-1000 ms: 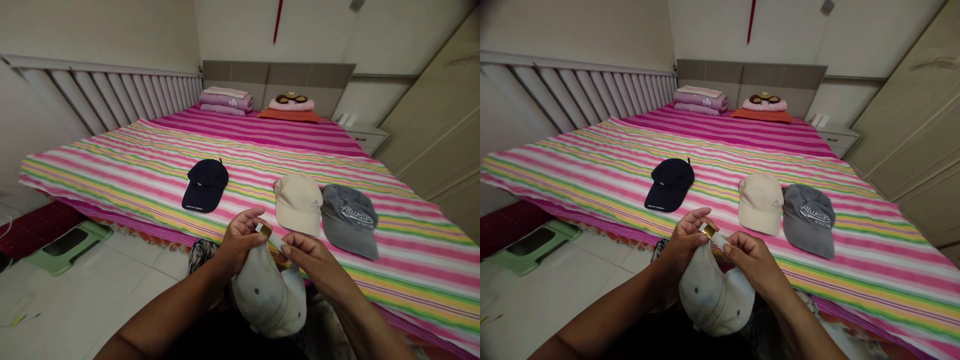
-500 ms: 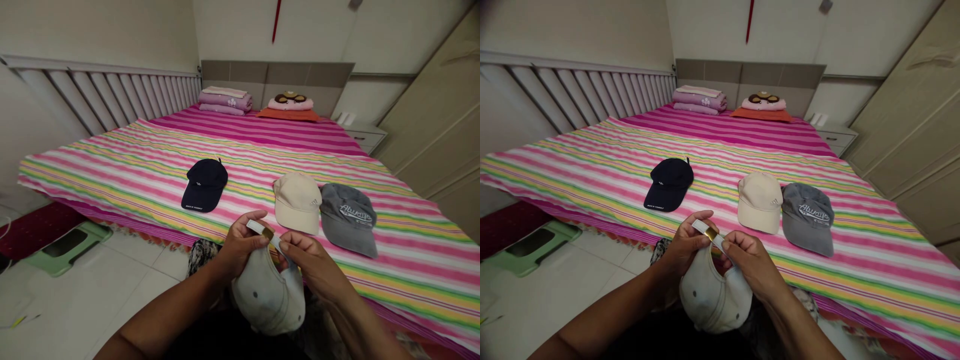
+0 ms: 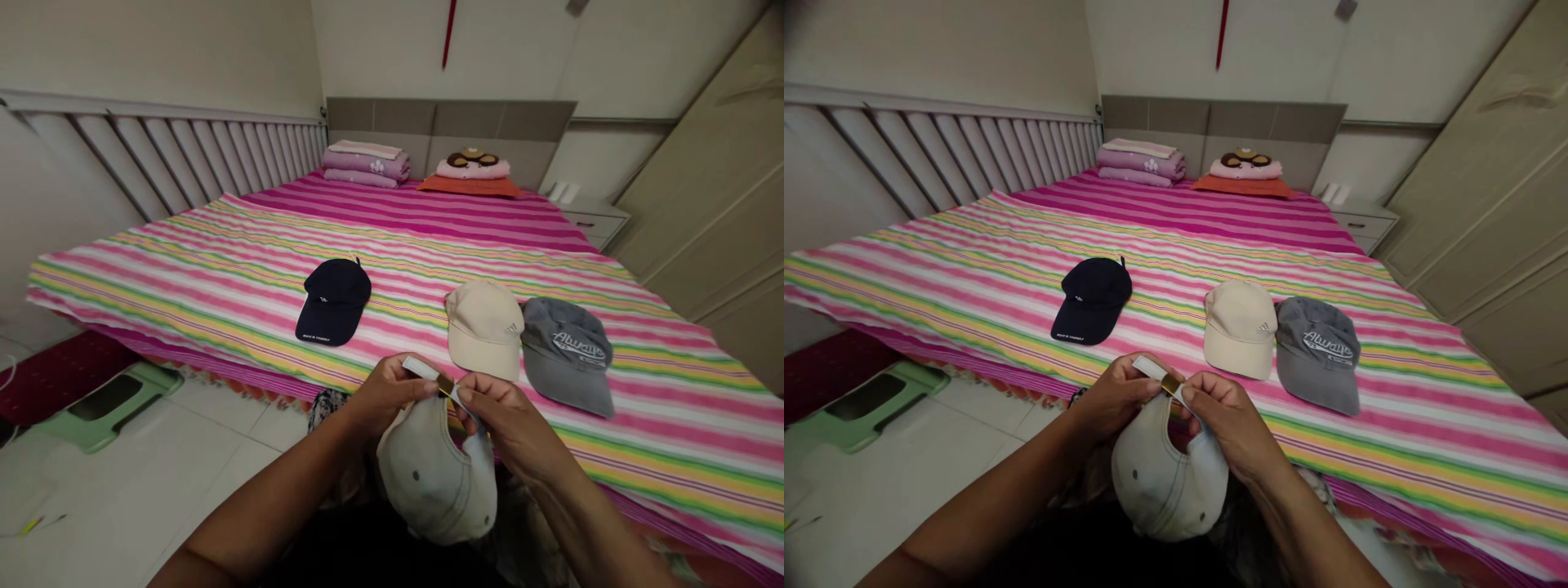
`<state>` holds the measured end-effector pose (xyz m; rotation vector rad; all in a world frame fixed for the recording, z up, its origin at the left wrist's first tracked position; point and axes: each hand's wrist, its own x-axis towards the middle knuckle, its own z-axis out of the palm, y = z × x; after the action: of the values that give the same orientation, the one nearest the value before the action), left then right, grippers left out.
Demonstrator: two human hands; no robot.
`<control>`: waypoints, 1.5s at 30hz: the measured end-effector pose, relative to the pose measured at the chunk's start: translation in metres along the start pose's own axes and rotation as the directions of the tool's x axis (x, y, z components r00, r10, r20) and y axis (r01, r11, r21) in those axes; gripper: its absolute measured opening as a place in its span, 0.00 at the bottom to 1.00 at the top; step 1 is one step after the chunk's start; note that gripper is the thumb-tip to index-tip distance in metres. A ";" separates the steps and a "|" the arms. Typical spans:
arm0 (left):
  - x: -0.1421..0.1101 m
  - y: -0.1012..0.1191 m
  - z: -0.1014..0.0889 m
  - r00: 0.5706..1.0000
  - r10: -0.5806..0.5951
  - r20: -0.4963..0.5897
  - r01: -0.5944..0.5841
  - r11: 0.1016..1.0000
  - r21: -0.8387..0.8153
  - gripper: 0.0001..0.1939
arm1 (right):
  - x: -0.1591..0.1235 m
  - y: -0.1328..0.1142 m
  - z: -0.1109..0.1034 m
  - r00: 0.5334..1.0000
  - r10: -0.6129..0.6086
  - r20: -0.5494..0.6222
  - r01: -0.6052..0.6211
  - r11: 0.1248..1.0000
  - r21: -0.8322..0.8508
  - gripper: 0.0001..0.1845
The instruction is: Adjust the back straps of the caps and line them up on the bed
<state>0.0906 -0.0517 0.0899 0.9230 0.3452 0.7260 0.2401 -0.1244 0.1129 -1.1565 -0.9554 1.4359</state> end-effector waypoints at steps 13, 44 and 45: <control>0.000 0.002 0.004 0.997 -0.015 -0.071 0.020 0.998 0.064 0.13 | 0.001 -0.004 -0.006 0.991 0.109 0.072 -0.111 0.993 0.026 0.14; 0.014 0.020 -0.037 0.899 -0.425 0.108 0.396 0.893 0.214 0.16 | 0.022 0.017 -0.041 0.933 0.174 0.316 -0.157 0.985 -0.077 0.20; 0.013 0.020 -0.039 0.904 -0.417 0.097 0.393 0.897 0.202 0.15 | 0.022 0.023 -0.045 0.928 0.182 0.326 -0.160 0.983 -0.092 0.19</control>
<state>0.0697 -0.0118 0.0843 1.0225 0.4686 0.2457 0.2781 -0.1069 0.0770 -1.0832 -1.1630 1.7937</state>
